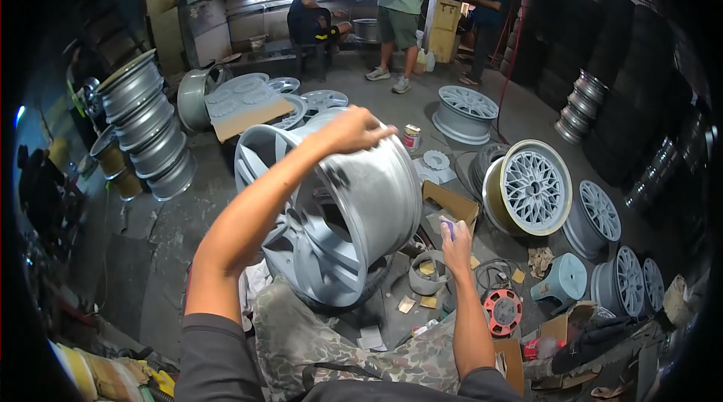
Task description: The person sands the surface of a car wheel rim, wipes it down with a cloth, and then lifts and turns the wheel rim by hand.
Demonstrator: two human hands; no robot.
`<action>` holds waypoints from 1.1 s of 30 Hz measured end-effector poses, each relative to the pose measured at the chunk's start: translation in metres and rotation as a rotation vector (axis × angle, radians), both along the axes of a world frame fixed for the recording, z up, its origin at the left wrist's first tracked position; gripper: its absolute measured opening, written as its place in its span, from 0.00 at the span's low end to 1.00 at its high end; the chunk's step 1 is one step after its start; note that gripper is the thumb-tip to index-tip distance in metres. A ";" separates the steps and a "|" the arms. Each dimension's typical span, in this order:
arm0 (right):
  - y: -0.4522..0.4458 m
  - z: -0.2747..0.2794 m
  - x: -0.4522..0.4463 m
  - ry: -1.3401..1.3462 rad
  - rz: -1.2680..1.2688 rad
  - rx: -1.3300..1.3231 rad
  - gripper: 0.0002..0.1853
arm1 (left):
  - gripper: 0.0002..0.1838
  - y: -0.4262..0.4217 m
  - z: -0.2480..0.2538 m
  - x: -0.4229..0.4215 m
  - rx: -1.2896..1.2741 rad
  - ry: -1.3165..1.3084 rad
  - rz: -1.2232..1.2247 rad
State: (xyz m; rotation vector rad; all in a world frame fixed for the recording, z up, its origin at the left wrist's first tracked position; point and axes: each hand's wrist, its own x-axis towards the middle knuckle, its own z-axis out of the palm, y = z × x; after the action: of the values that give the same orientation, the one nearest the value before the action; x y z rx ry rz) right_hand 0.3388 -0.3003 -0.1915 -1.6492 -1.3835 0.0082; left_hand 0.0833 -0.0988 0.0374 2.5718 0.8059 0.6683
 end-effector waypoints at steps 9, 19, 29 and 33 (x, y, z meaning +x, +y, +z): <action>0.001 0.010 -0.014 0.018 -0.022 -0.015 0.16 | 0.37 0.100 -0.032 -0.124 -0.006 -0.251 0.488; 0.011 -0.001 -0.021 0.018 0.009 -0.013 0.16 | 0.35 0.100 -0.056 -0.124 0.043 -0.442 0.669; 0.011 -0.001 -0.022 0.015 0.005 -0.004 0.16 | 0.33 0.097 -0.054 -0.123 0.046 -0.429 0.682; 0.012 -0.003 -0.020 0.014 0.007 -0.004 0.16 | 0.33 0.094 -0.053 -0.123 0.034 -0.440 0.677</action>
State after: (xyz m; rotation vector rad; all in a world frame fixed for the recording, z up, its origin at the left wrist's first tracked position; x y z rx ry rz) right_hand 0.3185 -0.2879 -0.1950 -1.6449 -1.3794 0.0264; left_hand -0.0394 -0.0045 -0.0156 2.0155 1.5061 1.3830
